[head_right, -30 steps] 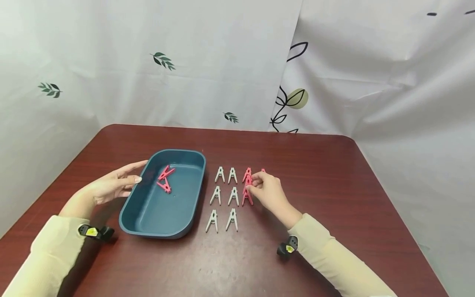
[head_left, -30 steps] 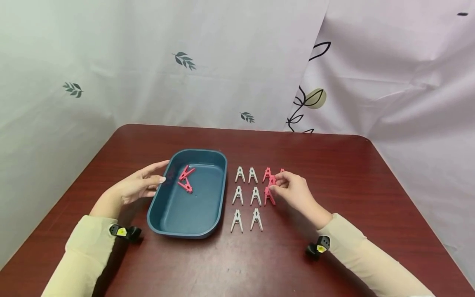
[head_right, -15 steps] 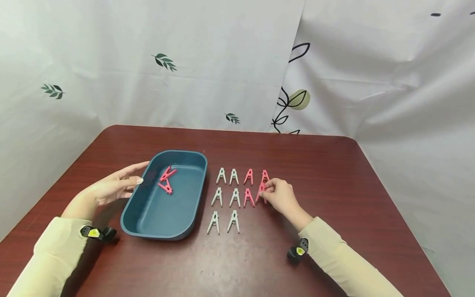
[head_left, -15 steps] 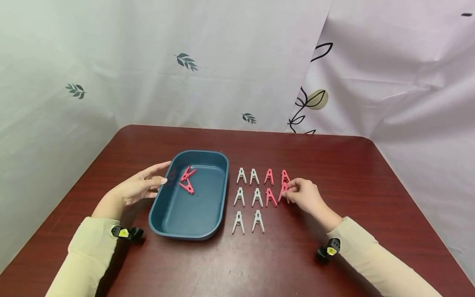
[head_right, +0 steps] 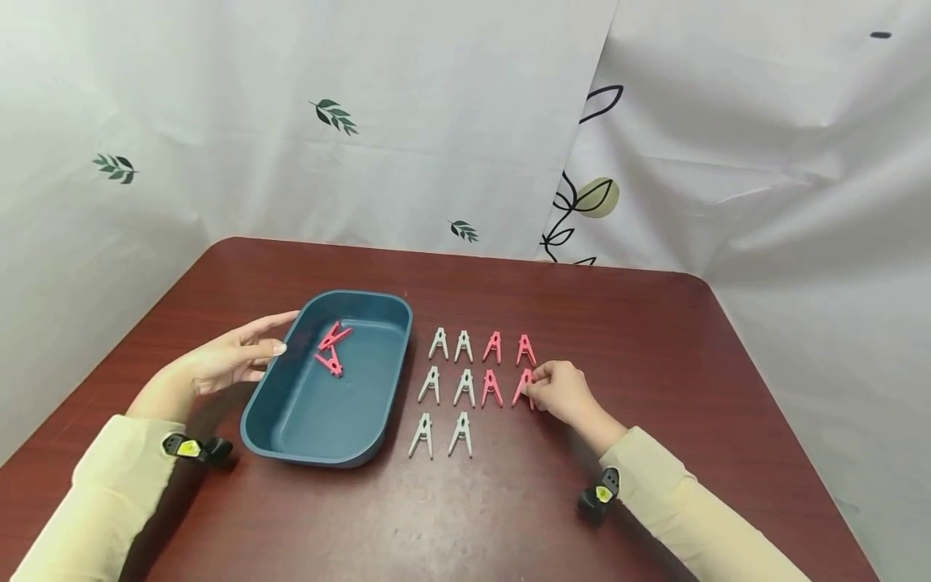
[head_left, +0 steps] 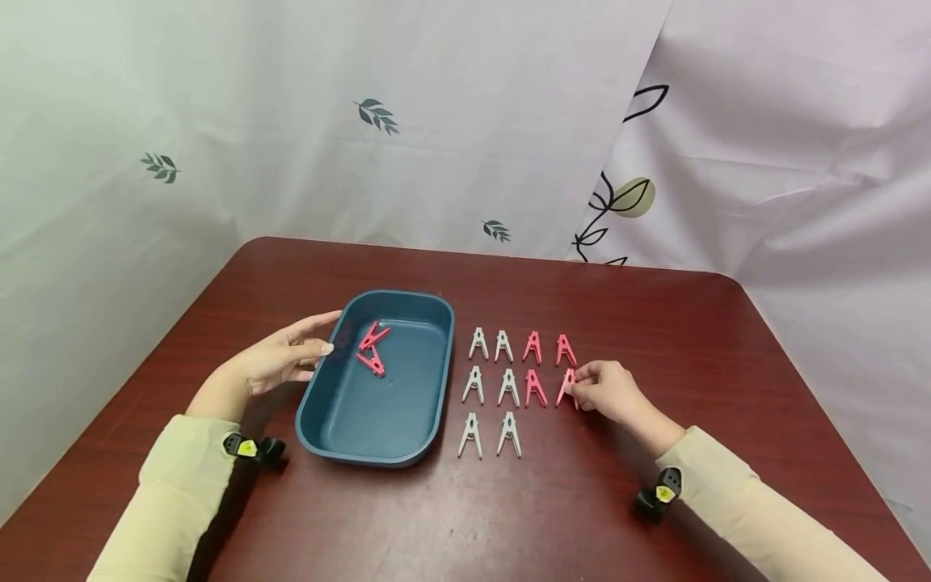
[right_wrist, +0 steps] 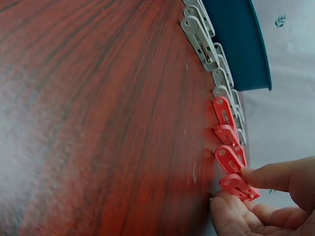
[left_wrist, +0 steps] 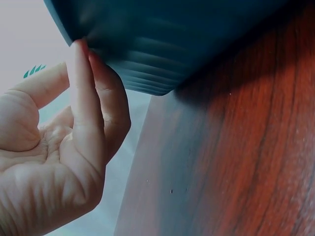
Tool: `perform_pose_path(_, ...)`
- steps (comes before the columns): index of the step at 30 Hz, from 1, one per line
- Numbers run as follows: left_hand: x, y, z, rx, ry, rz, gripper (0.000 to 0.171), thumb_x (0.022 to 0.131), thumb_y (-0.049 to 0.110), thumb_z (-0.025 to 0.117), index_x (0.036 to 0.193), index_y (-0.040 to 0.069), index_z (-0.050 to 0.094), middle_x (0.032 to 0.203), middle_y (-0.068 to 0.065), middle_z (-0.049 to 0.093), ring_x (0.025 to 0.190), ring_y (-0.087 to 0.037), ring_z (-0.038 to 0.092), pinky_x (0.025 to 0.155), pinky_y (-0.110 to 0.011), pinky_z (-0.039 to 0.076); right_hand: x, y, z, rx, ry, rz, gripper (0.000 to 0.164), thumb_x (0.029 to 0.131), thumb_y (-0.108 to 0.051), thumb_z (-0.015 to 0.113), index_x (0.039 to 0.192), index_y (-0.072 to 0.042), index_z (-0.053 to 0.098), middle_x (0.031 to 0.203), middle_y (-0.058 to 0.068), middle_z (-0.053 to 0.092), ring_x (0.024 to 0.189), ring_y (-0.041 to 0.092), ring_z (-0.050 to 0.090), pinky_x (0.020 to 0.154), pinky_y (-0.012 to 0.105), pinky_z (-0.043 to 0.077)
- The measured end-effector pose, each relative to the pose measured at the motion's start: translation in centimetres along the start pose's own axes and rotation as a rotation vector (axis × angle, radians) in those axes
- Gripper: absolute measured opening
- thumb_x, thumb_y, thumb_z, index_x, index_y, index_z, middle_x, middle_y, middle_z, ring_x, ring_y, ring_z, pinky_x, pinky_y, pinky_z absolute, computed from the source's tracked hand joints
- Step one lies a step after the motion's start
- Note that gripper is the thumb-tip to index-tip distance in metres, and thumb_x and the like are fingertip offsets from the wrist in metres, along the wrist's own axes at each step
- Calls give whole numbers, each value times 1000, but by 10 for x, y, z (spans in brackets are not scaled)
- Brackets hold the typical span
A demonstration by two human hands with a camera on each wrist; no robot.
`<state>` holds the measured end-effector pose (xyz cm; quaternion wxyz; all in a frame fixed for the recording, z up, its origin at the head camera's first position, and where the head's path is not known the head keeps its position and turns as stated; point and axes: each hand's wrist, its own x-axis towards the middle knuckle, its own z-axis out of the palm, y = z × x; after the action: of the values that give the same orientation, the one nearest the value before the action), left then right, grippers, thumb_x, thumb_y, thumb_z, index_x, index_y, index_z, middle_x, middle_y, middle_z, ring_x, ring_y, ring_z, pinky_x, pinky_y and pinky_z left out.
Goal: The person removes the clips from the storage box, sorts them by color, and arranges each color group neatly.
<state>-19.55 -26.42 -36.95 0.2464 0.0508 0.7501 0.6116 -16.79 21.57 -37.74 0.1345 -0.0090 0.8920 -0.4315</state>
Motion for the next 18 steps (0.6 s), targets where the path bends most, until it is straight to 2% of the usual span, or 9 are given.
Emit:
perform_pose_path(3,-1,1,-1,-1,-6,-4,68,96,17,55,153,18,17,121,0,60,98,-19,66,85,-40,55,1,0,-1,-6,-7,5,27,85,-5,65,102,15,61,76,12,69,59,9,63,57,26,56)
perform_pose_path(10,0,4,-2,11,1,11,69,96,19,57,152,18,18,126,-6,57,98,-20,66,84,-41,56,2,0,-3,-65,11,22,24,86,-12,68,94,10,64,68,6,66,59,10,62,57,27,56)
perform_pose_path(18,1,2,-1,-18,-14,5,70,96,17,56,153,16,16,114,1,64,96,-19,67,83,-40,56,-2,-2,-6,-126,16,18,25,87,-15,67,92,8,64,66,5,66,58,10,62,56,27,56)
